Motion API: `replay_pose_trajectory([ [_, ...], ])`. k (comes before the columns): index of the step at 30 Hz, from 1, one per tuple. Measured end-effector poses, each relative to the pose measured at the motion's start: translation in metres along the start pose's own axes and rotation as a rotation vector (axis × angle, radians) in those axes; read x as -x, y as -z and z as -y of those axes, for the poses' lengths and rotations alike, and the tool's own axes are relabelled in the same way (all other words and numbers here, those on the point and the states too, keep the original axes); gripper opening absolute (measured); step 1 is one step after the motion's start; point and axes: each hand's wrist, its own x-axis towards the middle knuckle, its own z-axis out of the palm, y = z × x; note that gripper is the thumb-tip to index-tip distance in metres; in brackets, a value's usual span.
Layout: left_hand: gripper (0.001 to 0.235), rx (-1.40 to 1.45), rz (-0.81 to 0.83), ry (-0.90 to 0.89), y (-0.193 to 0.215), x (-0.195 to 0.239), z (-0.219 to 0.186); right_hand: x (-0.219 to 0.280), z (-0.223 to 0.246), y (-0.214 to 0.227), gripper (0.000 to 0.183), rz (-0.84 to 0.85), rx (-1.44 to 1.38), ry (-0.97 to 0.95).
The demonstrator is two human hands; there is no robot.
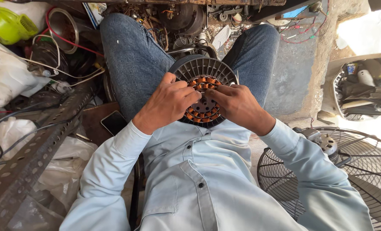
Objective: The person threads wires through a fan motor stator and cuts them using a pair of scissors.
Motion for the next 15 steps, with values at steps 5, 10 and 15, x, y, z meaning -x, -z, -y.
replay_pose_trajectory([
  [5,0.007,0.051,-0.087,0.001,-0.002,0.002,0.000,0.004,0.003,-0.006,0.051,0.001,0.076,0.016],
  [10,0.002,0.103,-0.114,0.029,-0.002,-0.001,0.001,0.008,-0.002,-0.007,0.053,-0.062,0.124,0.134],
  [15,0.006,0.134,-0.143,0.047,-0.002,0.001,-0.001,0.012,-0.007,-0.012,0.053,-0.028,0.143,0.166],
])
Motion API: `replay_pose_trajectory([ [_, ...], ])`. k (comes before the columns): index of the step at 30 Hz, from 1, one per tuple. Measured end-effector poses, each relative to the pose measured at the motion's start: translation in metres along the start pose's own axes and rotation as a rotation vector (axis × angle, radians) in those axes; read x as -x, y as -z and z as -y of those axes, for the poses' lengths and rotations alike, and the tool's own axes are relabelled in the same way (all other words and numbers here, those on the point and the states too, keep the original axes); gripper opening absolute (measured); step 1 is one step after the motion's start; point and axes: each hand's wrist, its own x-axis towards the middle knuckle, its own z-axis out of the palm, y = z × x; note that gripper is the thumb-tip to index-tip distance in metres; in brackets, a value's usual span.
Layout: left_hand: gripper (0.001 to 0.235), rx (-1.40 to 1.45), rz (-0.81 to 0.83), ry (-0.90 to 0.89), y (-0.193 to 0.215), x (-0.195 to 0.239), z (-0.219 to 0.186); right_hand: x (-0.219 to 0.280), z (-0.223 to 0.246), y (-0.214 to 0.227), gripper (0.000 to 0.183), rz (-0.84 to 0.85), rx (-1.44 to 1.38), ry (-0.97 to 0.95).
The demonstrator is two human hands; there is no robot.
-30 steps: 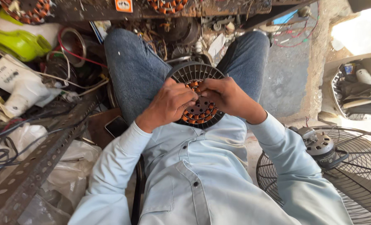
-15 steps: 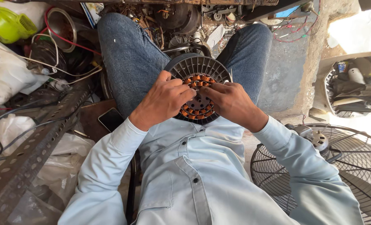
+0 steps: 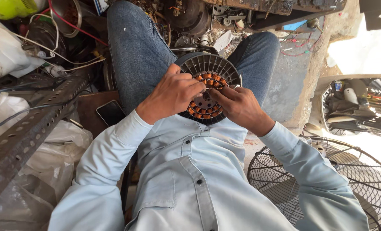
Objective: The person threads wires through a fan motor stator and cuts them using a pair of scissors.
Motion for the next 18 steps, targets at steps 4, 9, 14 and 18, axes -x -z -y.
replay_pose_trajectory([
  [4,0.011,0.068,-0.032,0.115,-0.014,-0.015,0.003,0.002,0.001,-0.005,0.053,0.042,0.055,-0.023],
  [9,0.010,-0.052,-0.137,0.061,-0.050,-0.056,0.015,-0.002,0.007,-0.001,0.051,0.043,0.043,-0.040],
  [14,0.026,-0.069,-0.287,0.222,-0.052,-0.036,0.010,-0.005,0.011,0.004,0.055,0.056,0.040,-0.085],
  [18,0.046,0.061,-0.270,0.370,-0.038,0.001,-0.013,-0.005,0.011,0.006,0.060,0.053,0.010,-0.096],
])
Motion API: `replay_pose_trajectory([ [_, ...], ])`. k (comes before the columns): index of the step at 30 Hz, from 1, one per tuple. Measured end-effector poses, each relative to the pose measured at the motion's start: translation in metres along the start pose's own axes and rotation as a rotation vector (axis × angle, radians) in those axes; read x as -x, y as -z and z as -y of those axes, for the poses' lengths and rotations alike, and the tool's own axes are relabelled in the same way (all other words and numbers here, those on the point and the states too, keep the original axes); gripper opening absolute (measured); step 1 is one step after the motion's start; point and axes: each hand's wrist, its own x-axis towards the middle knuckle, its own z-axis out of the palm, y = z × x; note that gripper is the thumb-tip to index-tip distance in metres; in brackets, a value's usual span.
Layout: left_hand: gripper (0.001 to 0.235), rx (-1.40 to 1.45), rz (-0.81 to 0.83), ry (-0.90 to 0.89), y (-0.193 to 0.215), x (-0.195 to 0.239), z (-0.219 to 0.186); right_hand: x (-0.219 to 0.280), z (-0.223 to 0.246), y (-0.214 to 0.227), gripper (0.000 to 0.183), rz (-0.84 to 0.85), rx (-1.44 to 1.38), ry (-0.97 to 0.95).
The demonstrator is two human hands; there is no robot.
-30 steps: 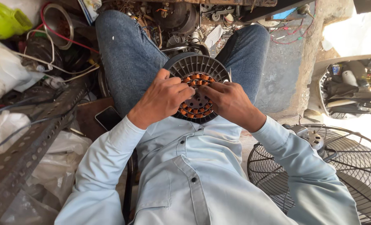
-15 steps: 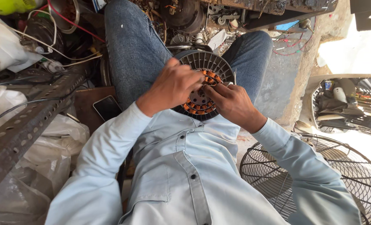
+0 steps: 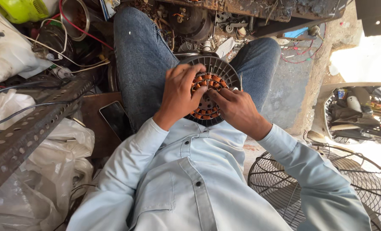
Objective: The person threads wires through a fan motor stator and cuts them using a pair of scissors.
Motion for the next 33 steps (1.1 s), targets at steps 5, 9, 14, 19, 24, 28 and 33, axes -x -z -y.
replay_pose_trajectory([
  [5,0.058,-0.050,0.075,0.055,-0.001,-0.012,-0.012,0.004,-0.006,-0.008,0.060,-0.006,-0.042,-0.029],
  [9,0.062,-0.122,0.153,0.052,0.003,-0.018,-0.017,0.010,-0.028,-0.023,0.023,-0.189,-0.617,-0.289],
  [14,0.065,-0.091,0.114,0.030,-0.001,-0.018,-0.014,-0.012,-0.048,-0.003,0.021,-0.466,-0.655,-0.573],
  [19,0.067,-0.095,0.046,0.024,-0.006,-0.008,-0.001,-0.036,-0.005,0.005,0.031,-0.433,-0.180,-0.203],
  [24,0.066,-0.080,0.040,0.015,-0.008,-0.008,-0.001,-0.044,-0.018,-0.005,0.013,-0.418,-0.414,-0.330],
  [28,0.064,-0.067,0.049,0.016,-0.004,-0.013,-0.004,-0.026,-0.037,0.002,0.011,-0.658,-0.282,-0.481],
  [33,0.055,-0.028,0.081,0.047,0.002,-0.014,-0.009,0.015,-0.030,-0.001,0.029,-0.507,-0.332,-0.663],
])
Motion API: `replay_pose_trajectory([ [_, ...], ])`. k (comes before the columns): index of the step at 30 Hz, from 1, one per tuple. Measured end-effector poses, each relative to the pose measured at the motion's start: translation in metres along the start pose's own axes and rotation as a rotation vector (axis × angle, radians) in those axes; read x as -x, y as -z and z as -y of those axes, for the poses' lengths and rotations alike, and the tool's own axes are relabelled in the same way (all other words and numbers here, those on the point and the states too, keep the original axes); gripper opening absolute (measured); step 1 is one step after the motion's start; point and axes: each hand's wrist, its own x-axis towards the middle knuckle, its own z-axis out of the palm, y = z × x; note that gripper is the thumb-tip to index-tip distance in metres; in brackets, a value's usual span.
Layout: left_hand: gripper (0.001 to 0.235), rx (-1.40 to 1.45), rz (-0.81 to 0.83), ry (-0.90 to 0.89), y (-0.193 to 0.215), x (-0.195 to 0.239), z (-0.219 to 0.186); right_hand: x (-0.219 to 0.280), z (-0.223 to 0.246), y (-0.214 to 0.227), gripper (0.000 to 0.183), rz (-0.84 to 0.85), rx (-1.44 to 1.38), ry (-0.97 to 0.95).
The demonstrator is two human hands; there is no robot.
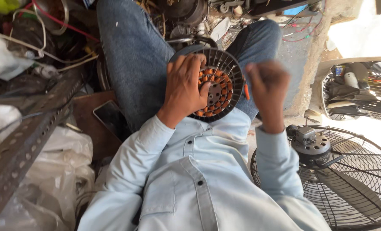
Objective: The person threads wires through a fan motor stator and cuts them using a pair of scissors.
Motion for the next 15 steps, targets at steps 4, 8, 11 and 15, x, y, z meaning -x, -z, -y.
replay_pose_trajectory([
  [4,0.053,0.013,0.012,-0.004,0.001,-0.002,0.000,0.016,0.006,-0.022,0.017,0.142,-0.181,-0.183],
  [8,0.053,0.012,0.007,-0.009,0.003,-0.002,-0.002,0.011,0.004,-0.039,0.013,0.105,-0.380,-0.255],
  [11,0.053,0.022,0.002,-0.004,0.002,-0.002,-0.001,0.001,0.001,-0.032,0.007,0.211,-0.591,-0.274],
  [15,0.055,0.017,-0.011,-0.006,-0.001,0.000,0.001,-0.025,0.030,-0.006,0.018,0.346,-0.189,0.198],
])
